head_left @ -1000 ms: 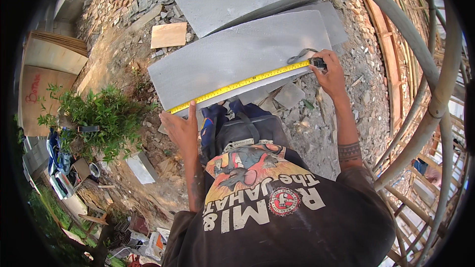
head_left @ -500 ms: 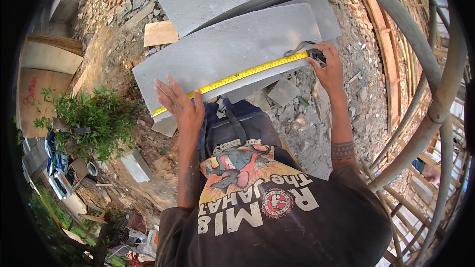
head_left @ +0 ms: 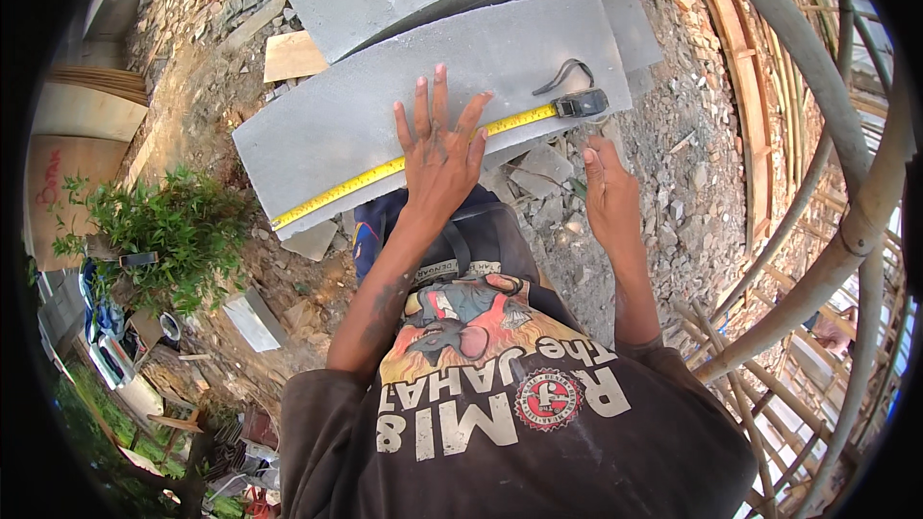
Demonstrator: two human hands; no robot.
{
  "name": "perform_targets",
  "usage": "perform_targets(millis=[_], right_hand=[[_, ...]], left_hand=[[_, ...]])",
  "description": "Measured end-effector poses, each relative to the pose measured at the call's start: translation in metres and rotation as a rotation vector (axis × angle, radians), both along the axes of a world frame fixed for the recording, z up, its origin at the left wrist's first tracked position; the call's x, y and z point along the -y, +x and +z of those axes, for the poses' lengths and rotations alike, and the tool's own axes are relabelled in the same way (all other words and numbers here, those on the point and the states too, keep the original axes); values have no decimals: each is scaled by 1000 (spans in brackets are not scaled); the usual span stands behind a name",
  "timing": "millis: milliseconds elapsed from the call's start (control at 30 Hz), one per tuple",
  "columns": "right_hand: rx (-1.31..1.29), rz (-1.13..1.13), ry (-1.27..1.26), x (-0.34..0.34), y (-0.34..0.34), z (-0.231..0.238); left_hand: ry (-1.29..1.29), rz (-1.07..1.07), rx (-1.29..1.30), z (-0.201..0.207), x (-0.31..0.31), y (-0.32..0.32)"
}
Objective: The person measures a rectangular tile with a tape measure, marks it with a saw, and then cuts it in half. The person then stacks the cut pieces with other tiles.
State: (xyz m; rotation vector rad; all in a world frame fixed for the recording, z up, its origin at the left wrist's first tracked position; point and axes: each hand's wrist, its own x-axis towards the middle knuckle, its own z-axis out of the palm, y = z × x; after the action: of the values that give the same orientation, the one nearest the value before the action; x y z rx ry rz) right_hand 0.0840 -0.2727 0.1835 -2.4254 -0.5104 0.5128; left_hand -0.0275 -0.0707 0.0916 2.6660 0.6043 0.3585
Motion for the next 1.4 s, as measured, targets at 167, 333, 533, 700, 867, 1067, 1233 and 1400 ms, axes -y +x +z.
perform_targets(millis=[167,333,533,700,867,1067,1233,1400], right_hand=[[-132,122,198,-42,-8,-25],[-18,115,186,-64,-14,-37],[147,115,113,-59,-16,-35],[106,120,48,-57,-14,-20],[-70,155,96,-30,-9,-18],[117,139,34,-36,-32,-33],[-1,37,-263,-55,-28,-13],[-36,37,-330,-64,-29,-9]], left_hand=[[-118,6,115,-4,-1,3],[-210,22,138,2,-4,6],[-167,-80,87,2,-8,10],[-184,-508,42,-2,-57,38],[-165,-703,-95,3,-69,52],[-138,-723,-146,7,-80,61],[-209,-678,-143,8,-75,62],[-240,-631,-145,8,-72,63]])
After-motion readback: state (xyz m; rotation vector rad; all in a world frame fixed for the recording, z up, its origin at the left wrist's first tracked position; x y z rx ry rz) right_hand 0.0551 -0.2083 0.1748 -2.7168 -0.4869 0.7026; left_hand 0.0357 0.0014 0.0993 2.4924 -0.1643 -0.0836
